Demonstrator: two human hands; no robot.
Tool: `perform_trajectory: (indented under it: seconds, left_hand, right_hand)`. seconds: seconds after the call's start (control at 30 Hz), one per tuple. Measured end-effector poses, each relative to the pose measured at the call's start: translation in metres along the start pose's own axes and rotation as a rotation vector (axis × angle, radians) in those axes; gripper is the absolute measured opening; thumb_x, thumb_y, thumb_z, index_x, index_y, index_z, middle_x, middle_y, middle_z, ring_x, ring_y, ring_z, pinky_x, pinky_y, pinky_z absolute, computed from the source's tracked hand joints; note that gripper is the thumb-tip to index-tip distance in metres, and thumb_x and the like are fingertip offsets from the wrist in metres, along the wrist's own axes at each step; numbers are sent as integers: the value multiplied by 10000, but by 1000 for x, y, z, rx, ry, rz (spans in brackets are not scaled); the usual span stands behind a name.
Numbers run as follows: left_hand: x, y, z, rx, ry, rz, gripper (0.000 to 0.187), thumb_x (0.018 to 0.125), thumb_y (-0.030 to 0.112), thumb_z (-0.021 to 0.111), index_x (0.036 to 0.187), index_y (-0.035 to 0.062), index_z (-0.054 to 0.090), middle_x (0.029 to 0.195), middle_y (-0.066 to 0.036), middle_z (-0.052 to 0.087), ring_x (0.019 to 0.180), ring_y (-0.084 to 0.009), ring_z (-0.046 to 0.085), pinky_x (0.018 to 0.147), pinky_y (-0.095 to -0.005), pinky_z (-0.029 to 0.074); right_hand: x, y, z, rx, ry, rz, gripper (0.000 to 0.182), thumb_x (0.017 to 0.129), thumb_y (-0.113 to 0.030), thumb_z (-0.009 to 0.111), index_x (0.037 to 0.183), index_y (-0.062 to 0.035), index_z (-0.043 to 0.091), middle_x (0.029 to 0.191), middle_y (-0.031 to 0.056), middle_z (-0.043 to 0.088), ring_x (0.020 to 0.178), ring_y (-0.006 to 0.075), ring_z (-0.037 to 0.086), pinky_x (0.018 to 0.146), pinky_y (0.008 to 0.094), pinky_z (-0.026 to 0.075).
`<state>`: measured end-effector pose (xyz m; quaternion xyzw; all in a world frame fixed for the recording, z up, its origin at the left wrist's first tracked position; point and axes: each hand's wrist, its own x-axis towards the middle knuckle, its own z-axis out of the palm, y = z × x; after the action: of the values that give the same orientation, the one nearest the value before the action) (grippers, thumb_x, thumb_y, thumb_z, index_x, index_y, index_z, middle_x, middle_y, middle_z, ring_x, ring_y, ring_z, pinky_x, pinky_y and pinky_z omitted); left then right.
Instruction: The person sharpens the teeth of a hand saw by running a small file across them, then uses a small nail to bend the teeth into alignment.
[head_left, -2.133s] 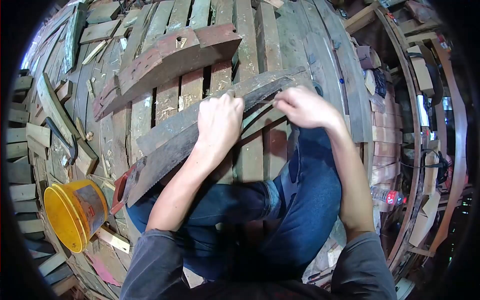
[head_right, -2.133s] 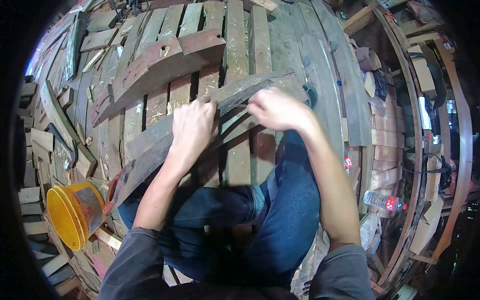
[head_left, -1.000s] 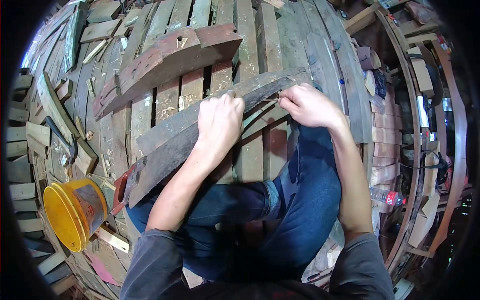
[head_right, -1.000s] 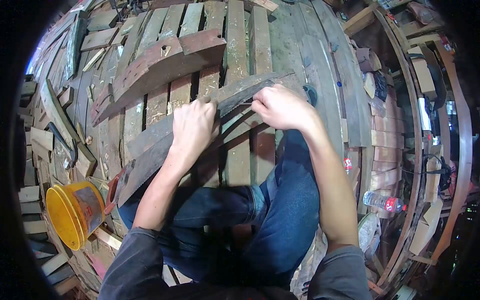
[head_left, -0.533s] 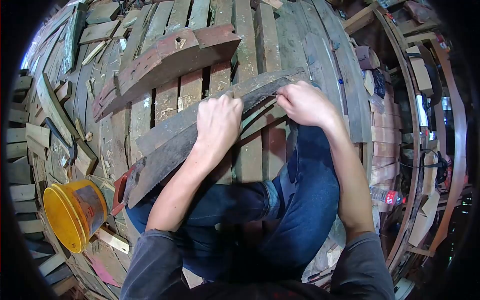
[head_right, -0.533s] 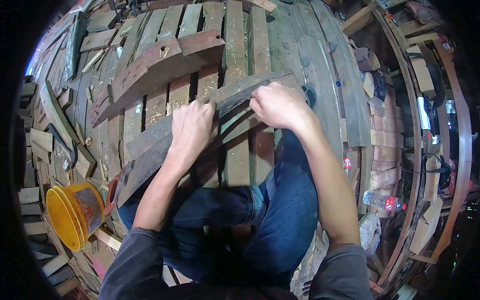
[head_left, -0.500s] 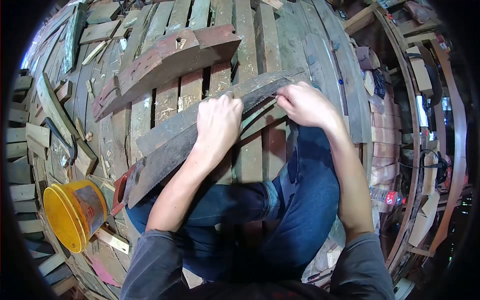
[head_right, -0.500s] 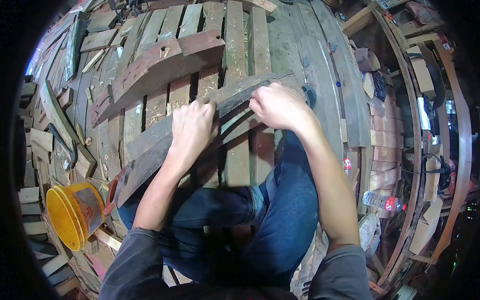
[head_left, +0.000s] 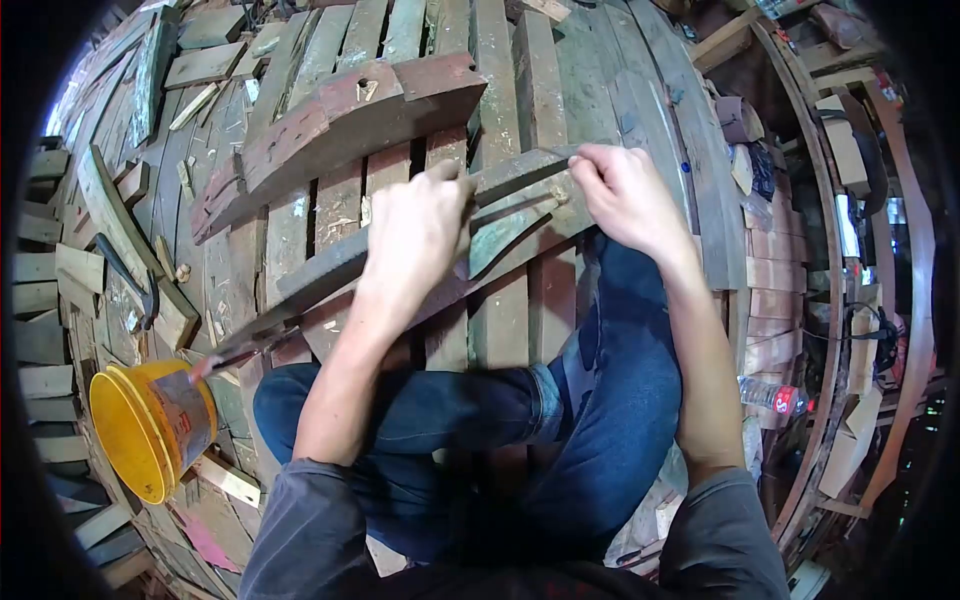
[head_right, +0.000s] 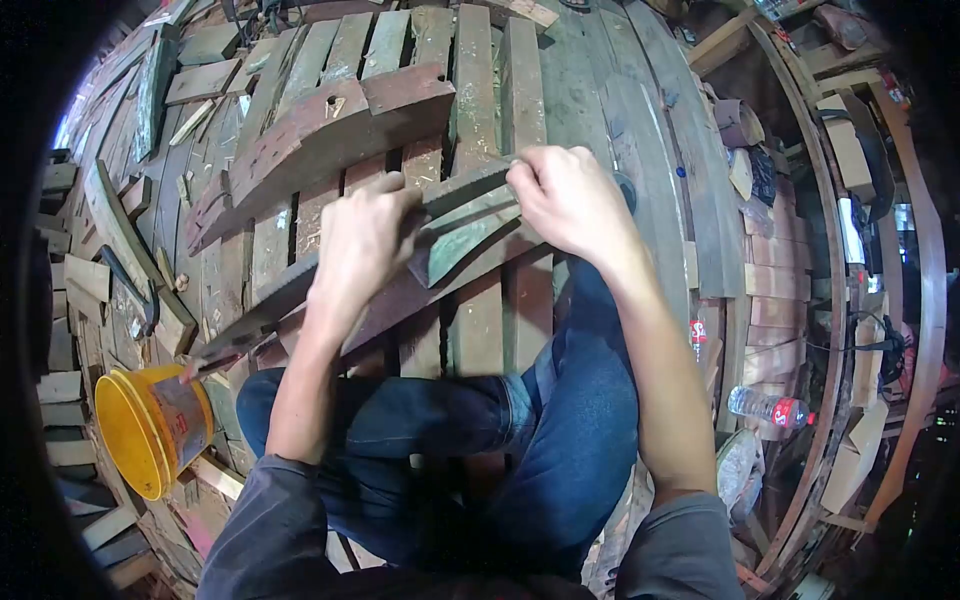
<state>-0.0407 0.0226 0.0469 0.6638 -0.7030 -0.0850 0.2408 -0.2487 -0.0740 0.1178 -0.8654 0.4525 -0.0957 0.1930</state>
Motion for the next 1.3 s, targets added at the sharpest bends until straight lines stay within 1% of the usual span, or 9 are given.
perform_trajectory:
  seconds: [0.1,0.37,0.5,0.6,0.73,0.93,1.17,1.27,1.3]
  left_hand:
    - [4,-15,-7,-128,49,7,226,845,240,765,947,41,731,860,-141,635,785,-380,658,667,-468,509]
    - [6,-21,12,-115,-18,-8,298,846,292,768,1000,38,746,919,-146,673,831,-382,677,723,-473,540]
    - [7,-18,8,-126,-56,-59,324,838,295,774,1040,43,750,978,-136,708,879,-380,687,770,-465,546]
    - [8,-19,10,-118,-26,-35,271,825,253,771,1016,62,756,942,-138,726,862,-364,711,749,-457,575]
    - [10,-18,8,-119,-88,-77,359,832,307,781,1071,41,749,1016,-144,720,911,-379,692,789,-456,549]
    - [10,-19,10,-123,-84,-77,353,831,311,780,1056,42,747,992,-146,710,896,-385,687,770,-459,544]
    - [9,-22,15,-107,-19,-37,342,834,278,779,1055,20,736,982,-151,707,876,-392,686,755,-461,543]
    - [8,-21,16,-114,5,-38,331,836,259,777,1053,13,732,986,-157,708,883,-394,687,762,-459,545]
    - [8,-21,16,-115,12,-41,326,836,253,776,1051,12,731,988,-159,708,885,-395,688,764,-459,546]
  right_hand:
    - [-2,-10,-7,32,34,29,315,942,-212,541,828,60,652,783,310,619,799,482,647,734,532,503]
    - [-1,-1,5,-37,-86,30,339,956,-233,514,832,49,655,791,297,640,796,484,651,746,542,510]
    - [-1,4,11,-81,-89,6,344,959,-234,517,828,54,653,799,306,639,807,484,653,748,544,514]
    - [-1,1,14,-73,-88,-5,349,961,-230,523,813,60,650,800,312,638,807,486,653,750,545,519]
    - [1,-1,18,-79,-99,-63,350,965,-211,521,791,61,654,805,310,641,803,485,656,753,543,525]
    - [-1,-3,20,-82,-97,-47,347,958,-193,523,773,59,674,774,300,643,769,474,662,753,534,538]
    - [-4,-12,27,-357,-82,-148,296,918,-189,574,742,6,709,730,231,699,704,402,719,685,501,582]
    - [-3,-15,34,-440,-63,-221,287,915,-179,571,742,1,713,725,223,701,685,399,717,674,499,584]
    - [-2,-19,32,-394,-115,-172,313,933,-189,551,752,14,706,726,241,691,719,411,720,693,510,577]
